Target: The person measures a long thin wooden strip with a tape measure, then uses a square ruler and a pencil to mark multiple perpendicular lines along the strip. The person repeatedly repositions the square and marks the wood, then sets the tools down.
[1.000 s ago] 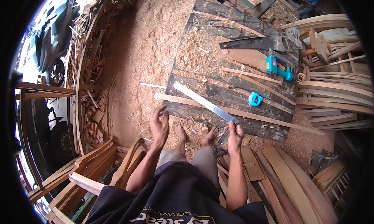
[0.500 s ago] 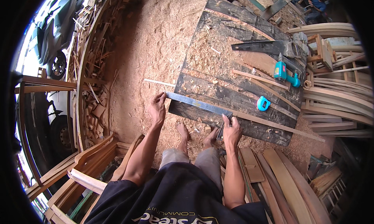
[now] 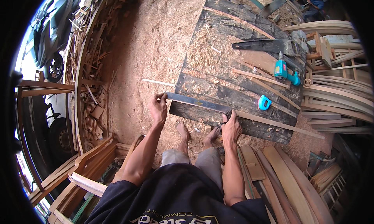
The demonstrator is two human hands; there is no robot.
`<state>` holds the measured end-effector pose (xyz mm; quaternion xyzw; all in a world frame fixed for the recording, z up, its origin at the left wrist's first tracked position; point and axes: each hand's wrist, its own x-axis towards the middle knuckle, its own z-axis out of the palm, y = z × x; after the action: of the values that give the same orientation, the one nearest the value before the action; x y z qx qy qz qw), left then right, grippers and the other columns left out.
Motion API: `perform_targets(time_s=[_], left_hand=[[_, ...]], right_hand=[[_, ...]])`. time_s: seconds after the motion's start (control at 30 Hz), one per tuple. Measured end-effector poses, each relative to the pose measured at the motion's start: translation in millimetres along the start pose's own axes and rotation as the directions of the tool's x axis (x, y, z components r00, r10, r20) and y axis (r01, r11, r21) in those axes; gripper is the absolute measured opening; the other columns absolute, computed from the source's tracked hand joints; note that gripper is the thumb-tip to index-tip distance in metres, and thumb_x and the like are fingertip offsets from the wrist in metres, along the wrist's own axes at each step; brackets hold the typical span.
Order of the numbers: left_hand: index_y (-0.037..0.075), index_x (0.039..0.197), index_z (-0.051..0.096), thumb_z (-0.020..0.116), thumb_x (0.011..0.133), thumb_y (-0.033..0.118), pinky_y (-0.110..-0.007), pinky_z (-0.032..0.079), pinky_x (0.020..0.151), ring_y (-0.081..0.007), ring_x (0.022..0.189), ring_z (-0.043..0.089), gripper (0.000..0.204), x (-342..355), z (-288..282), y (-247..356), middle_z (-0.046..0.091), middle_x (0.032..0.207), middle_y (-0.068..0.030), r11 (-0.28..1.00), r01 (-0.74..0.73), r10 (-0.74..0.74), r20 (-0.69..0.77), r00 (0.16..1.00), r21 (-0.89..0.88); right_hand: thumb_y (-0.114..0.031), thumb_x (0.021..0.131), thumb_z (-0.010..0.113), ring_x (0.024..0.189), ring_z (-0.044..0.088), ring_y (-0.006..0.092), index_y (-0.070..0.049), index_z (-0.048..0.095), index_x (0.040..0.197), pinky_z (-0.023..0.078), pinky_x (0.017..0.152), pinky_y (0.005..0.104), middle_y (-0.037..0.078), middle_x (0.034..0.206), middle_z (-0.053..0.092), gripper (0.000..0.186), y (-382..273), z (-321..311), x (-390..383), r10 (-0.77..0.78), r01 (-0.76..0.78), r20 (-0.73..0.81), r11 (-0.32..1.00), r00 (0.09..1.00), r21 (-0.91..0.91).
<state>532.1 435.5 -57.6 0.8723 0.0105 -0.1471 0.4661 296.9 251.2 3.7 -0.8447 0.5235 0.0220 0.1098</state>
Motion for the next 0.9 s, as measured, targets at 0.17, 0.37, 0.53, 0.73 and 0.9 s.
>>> perform_targets(time_s=[0.17,0.37,0.53,0.73,0.9], left_hand=[[0.0,0.097,0.072,0.071,0.094,0.023,-0.042,0.054,0.077,-0.0281,0.083,0.069,0.023,0.2,-0.8,7.0,0.073,0.096,-0.018,0.999,0.031,-0.031,0.019,0.999,0.01],[-0.001,0.096,0.071,0.072,0.093,0.024,-0.043,0.053,0.077,-0.0312,0.084,0.07,0.025,2.4,-5.3,14.5,0.073,0.095,-0.0207,0.995,0.027,-0.031,0.034,0.999,0.097],[-0.001,0.096,0.071,0.071,0.093,0.026,-0.045,0.052,0.08,-0.0337,0.084,0.07,0.026,6.5,-6.1,15.8,0.073,0.095,-0.0213,0.99,0.02,-0.027,0.044,0.999,0.139],[0.001,0.095,0.069,0.069,0.093,0.021,-0.045,0.05,0.079,-0.0357,0.086,0.068,0.021,8.7,-6.3,17.4,0.07,0.091,-0.0197,0.984,0.004,-0.017,0.074,0.997,0.178],[0.002,0.103,0.068,0.066,0.093,0.015,-0.044,0.05,0.078,-0.0341,0.088,0.066,0.017,15.0,-0.7,4.2,0.064,0.098,-0.019,0.996,-0.091,0.091,0.156,0.984,-0.005]], right_hand=[[-0.042,0.098,0.061,0.09,0.07,0.0408,-0.008,0.061,0.13,0.055,0.073,0.0502,0.02,0.108,0.071,0.047,-2.3,-2.6,-0.9,-0.049,0.048,-0.046,0.998,0.998,-0.033],[-0.031,0.104,0.051,0.087,0.071,0.0388,-0.004,0.068,0.119,0.057,0.077,0.0468,0.02,0.108,0.07,0.035,-41.8,-21.8,6.5,-0.328,0.43,-0.357,0.866,0.874,0.257],[-0.024,0.107,0.045,0.109,0.07,0.0304,-0.003,0.071,0.114,0.06,0.087,0.037,0.02,0.128,0.067,0.034,-113.4,-0.4,-2.2,-0.458,0.507,-0.293,0.467,0.839,0.724],[-0.017,0.102,0.061,0.095,0.071,0.0209,0.002,0.066,0.106,0.058,0.083,0.0324,0.013,0.105,0.07,0.02,-154.5,49.2,5.0,-0.4,0.225,-0.098,0.285,0.911,0.932],[-0.017,0.105,0.056,0.086,0.072,0.0182,0.003,0.065,0.104,0.06,0.077,0.0298,0.012,0.098,0.071,0.021,-153.1,76.2,17.1,-0.366,0.118,-0.069,0.114,0.928,0.987]])
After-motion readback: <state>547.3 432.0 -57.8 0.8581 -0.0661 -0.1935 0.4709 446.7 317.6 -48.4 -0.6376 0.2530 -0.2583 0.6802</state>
